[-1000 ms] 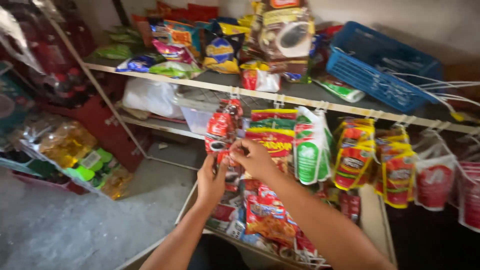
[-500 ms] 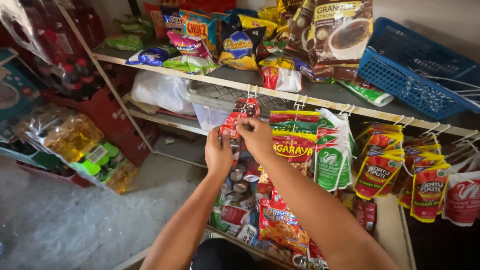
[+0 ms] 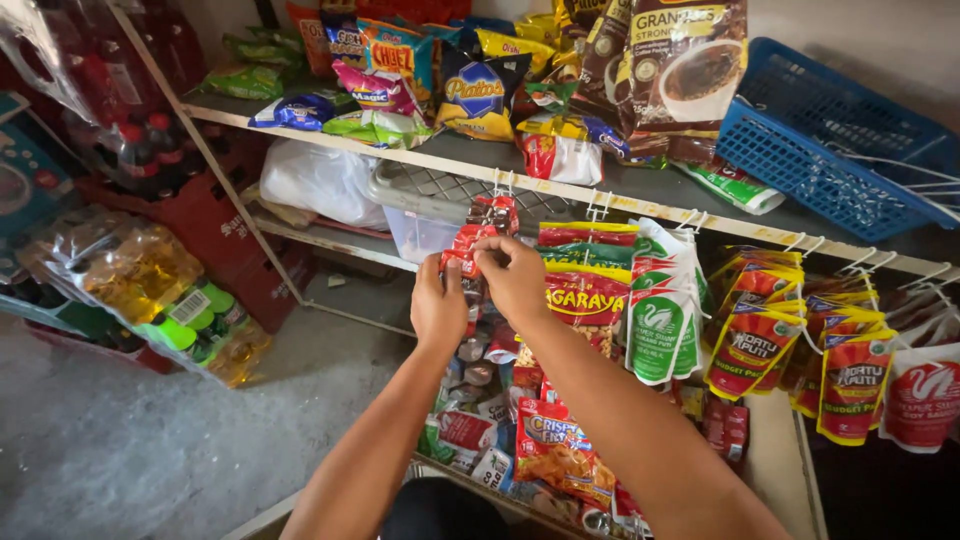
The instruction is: Stocking and organizing various snack and condiment pouches on wire shelving and hooks.
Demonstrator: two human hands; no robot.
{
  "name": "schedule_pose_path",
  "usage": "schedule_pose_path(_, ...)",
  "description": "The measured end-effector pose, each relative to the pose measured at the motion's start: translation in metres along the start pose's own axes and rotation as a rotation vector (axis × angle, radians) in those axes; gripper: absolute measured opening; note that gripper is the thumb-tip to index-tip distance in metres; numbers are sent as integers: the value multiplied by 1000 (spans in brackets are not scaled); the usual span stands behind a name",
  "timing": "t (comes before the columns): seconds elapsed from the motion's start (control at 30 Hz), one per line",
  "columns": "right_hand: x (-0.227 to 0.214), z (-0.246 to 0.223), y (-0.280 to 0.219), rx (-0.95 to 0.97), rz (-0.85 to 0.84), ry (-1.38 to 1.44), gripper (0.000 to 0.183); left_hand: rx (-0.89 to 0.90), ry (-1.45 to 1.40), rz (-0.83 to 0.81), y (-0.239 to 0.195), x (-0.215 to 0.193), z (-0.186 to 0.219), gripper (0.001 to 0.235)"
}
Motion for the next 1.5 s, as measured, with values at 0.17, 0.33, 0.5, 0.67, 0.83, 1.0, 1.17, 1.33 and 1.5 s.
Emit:
schedule_pose_path(0.17,2,0,-5,-35,55,-31,11,-84,64,9,5,2,-9,36)
schedule_pose_path(0.33,-7,-28,-29,-313,202,-261,16,-86,135,46,7,12,-8,33)
schedule_pose_path(0.5,-3,-16,-53,-347,207,-349,30,25,244,155,5,11,-9,32)
schedule_pose_path(0.67,-20,-27,-89,-379,188,-355,41,109,213,175,-16,0,-2,36)
schedule_pose_path(0.83,-40,-10,-128,-360,167,-323,42,188,101,164,-49,-14,3,43)
schedule_pose_path(1.0,-72,52,-171,-206,116,-244,40,253,84,238,-102,-21,10,60)
schedule_pose_path(1.17,-125,64,-203,-99,134,-267,32,308,205,124,-162,9,23,61)
schedule_pose_path(1.33,-181,113,-245,96,148,-363,21,402,208,-151,-232,69,37,54)
schedule_pose_path(1.5,-230,209,-290,248,71,-449,20,469,267,-583,-297,144,33,29)
Point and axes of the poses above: each hand's wrist, its own y-axis towards the middle knuckle, its own x-axis out of the palm, z = x × y, the point moved 8 cm from there along y, towards the middle knuckle, and after that the axes turned 10 degrees about -y, right-handed, at the moved point
